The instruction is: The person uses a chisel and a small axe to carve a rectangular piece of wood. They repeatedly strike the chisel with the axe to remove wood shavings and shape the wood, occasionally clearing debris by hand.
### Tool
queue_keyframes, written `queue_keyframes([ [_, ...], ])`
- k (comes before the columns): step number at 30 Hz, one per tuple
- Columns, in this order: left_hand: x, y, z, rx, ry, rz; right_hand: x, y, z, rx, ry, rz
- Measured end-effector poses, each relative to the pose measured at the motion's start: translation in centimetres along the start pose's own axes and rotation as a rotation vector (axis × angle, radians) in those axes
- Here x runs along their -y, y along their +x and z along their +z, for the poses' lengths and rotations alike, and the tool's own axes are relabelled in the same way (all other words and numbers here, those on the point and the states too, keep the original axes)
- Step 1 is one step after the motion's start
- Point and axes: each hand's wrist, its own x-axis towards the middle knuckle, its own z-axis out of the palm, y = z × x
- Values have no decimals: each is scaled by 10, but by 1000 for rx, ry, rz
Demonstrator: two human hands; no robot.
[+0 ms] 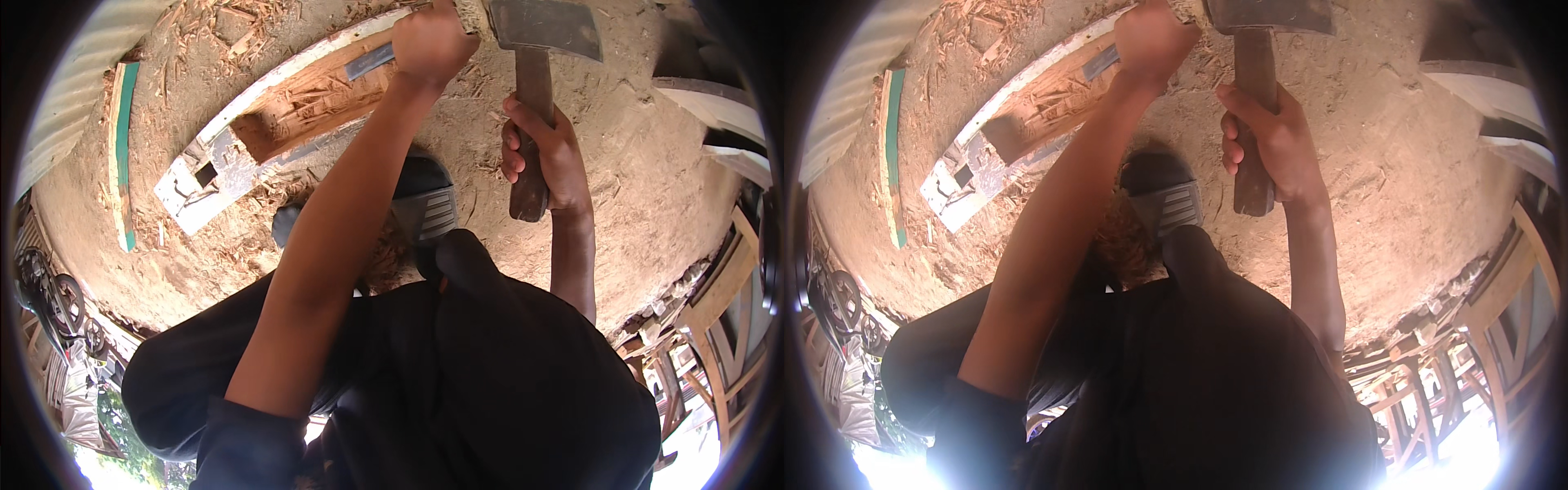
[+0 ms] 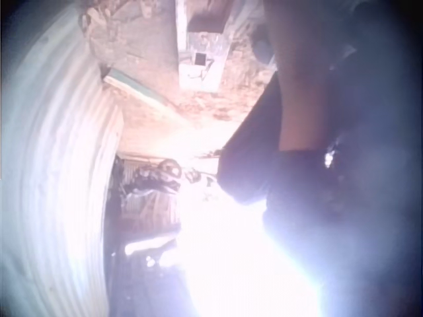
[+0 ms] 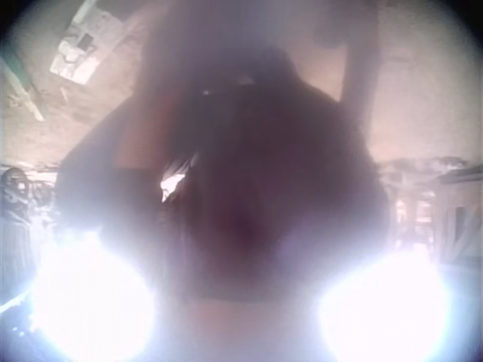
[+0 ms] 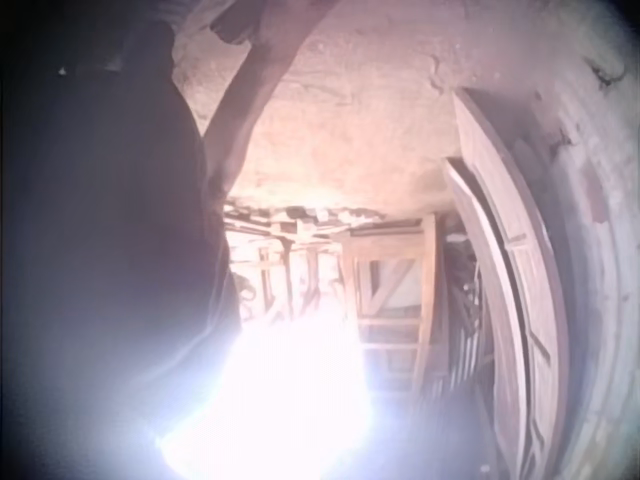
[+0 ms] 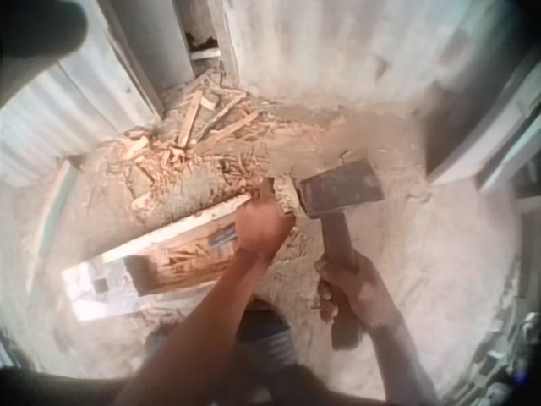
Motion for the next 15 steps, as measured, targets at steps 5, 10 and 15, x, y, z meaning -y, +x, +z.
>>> queue_keyframes([
  [5,-13,-4,-10,-17,-72,-4,7,2,-11,-54,148,-19],
  [10,-11,-12,-10,-76,-109,20,6,2,-18,-111,158,-25],
  [15,-8,-16,-7,-147,-123,8,7,0,-17,-104,152,-39],
])
